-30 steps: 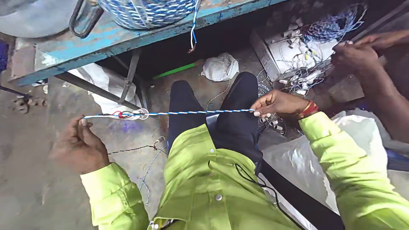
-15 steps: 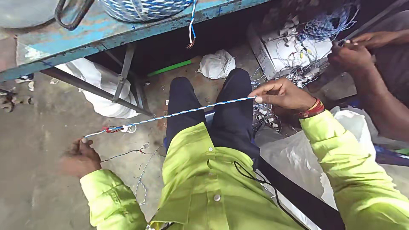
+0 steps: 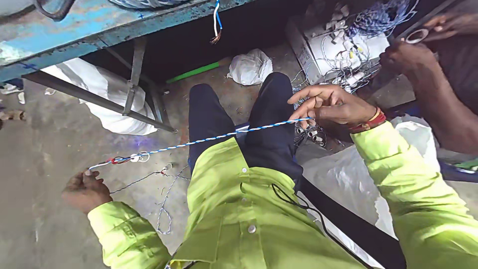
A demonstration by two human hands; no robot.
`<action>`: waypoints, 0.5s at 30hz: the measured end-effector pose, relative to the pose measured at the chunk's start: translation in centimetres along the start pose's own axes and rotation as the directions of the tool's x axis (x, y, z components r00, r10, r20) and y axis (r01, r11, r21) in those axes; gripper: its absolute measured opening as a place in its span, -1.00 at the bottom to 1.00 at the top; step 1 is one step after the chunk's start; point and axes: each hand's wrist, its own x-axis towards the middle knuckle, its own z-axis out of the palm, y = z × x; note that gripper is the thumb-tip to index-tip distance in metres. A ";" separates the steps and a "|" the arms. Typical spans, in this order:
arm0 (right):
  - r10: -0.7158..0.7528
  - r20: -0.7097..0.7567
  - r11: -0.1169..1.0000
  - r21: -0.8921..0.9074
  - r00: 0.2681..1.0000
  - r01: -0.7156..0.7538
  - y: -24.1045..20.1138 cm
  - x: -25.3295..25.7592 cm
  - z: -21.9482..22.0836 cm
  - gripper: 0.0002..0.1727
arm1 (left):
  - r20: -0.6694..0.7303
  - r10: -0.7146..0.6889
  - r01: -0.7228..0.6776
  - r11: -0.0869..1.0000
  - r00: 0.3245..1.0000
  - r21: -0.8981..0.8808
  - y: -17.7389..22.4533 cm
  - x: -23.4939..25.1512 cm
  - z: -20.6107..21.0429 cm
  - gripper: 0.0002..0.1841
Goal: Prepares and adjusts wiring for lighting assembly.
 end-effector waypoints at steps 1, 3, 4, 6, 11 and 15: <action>0.023 -0.014 0.999 0.043 1.000 -0.022 0.0 -0.1 0.0 -0.46 | 0.004 0.000 0.000 1.000 1.000 0.001 -0.4 0.1 -0.1 -0.60; 0.074 -0.044 0.991 0.113 0.996 -0.069 0.0 -0.1 -0.1 -0.45 | 0.010 -0.019 0.019 1.000 1.000 -0.008 -1.0 0.2 -0.1 -0.60; 0.095 -0.052 0.987 0.131 0.994 -0.088 0.0 -0.1 -0.2 -0.45 | 0.019 -0.032 0.032 0.999 0.999 -0.010 -1.0 0.2 -0.2 -0.61; 0.135 -0.045 0.982 0.140 0.990 -0.127 0.1 -0.2 -0.3 -0.45 | 0.035 -0.050 0.050 0.999 0.998 0.011 -0.5 0.0 -0.4 -0.62; 0.188 0.001 0.965 0.186 0.982 -0.185 0.8 -0.4 -0.8 -0.48 | 0.019 -0.014 0.013 1.000 1.000 0.013 0.7 -0.2 -0.2 -0.68; 0.204 -0.022 0.969 0.145 0.979 -0.199 0.4 -0.4 -1.1 -0.47 | 0.004 -0.028 0.028 0.998 1.000 0.064 3.1 -1.7 -1.0 -0.67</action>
